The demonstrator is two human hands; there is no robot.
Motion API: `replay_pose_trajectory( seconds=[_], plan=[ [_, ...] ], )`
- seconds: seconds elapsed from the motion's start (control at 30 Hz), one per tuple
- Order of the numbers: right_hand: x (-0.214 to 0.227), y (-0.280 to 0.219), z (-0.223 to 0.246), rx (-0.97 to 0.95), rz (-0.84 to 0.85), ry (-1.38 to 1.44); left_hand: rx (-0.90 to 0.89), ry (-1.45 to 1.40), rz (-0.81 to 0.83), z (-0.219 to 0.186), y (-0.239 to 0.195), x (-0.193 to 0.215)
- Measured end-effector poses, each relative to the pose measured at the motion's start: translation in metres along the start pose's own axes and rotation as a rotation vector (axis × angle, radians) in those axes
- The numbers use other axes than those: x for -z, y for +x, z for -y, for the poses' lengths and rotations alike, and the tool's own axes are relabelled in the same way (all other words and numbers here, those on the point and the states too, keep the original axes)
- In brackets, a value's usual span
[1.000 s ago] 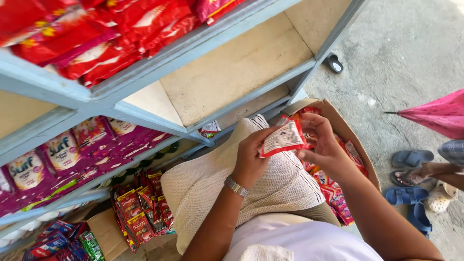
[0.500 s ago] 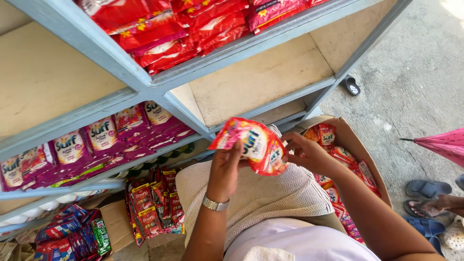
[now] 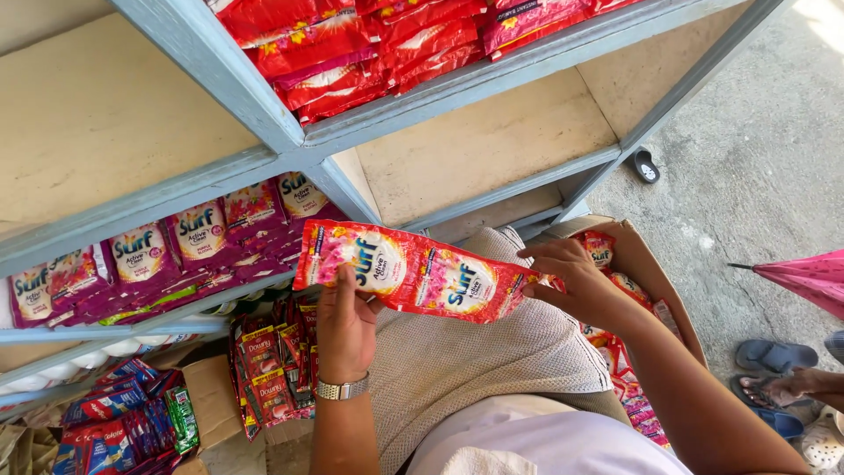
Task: Organizes and stocks sachets of laundry detergent on store shelves.
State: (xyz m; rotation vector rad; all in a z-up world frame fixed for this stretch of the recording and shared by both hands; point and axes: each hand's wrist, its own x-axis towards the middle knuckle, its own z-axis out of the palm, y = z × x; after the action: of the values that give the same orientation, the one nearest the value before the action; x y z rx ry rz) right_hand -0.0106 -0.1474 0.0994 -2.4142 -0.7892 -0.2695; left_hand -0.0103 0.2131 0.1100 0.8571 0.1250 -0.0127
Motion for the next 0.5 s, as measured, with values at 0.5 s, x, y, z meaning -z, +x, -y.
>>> replay_pose_trajectory(
  seconds=[0.5],
  plan=[
    [-0.021, 0.001, 0.017, -0.816, 0.498, 1.141, 0.08, -0.195, -0.183, -0.007, -0.002, 0.013]
  ],
)
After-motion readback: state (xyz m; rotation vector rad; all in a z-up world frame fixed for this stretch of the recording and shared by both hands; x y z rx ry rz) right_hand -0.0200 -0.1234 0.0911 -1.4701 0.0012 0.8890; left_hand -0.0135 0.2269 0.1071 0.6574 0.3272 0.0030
